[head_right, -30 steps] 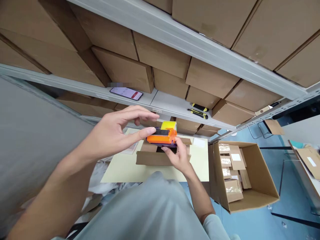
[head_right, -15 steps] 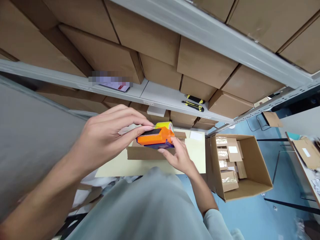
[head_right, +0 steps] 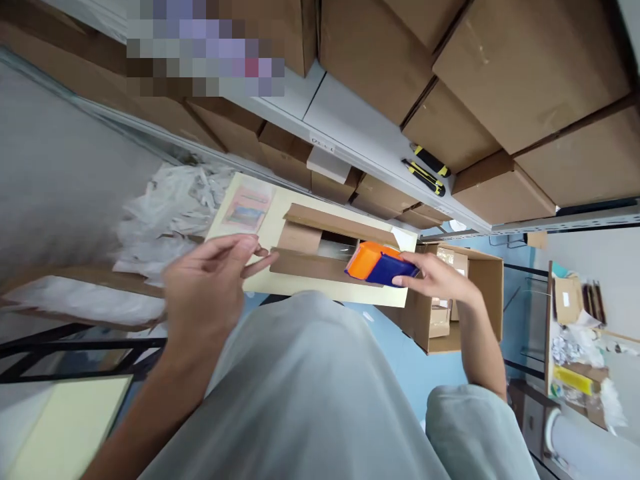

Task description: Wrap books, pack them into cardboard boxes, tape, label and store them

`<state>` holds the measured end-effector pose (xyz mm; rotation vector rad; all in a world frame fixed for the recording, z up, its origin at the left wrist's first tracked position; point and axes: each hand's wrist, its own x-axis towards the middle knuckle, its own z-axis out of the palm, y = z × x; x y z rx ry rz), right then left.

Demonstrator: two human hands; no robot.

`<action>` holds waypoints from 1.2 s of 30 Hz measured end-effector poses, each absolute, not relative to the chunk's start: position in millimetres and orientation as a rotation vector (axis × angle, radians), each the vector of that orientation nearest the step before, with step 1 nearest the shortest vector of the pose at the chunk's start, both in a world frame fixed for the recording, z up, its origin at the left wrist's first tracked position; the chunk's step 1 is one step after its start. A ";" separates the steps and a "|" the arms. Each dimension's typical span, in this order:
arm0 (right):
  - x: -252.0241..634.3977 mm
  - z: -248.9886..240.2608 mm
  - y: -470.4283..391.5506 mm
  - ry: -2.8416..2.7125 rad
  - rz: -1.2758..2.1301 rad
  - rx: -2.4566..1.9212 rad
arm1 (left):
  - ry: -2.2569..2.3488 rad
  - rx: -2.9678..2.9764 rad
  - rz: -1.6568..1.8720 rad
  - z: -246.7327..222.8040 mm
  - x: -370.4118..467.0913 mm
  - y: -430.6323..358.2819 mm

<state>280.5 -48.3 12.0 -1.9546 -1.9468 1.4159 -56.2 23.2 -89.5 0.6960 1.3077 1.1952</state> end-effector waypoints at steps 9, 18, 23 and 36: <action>266.1 7.2 50.6 -1.824 2.007 -1.938 | 1.256 0.361 1.090 -164.3 -55.7 31.5; 268.8 -50.8 50.8 -1.682 2.140 -2.010 | 1.208 0.397 1.022 -199.6 -61.9 48.2; 253.7 -57.4 54.7 -1.740 2.112 -2.042 | 1.300 0.484 1.011 -225.4 -65.0 50.3; 234.7 -59.9 64.3 -1.706 2.159 -2.037 | 1.373 0.554 0.877 -273.8 -61.9 53.6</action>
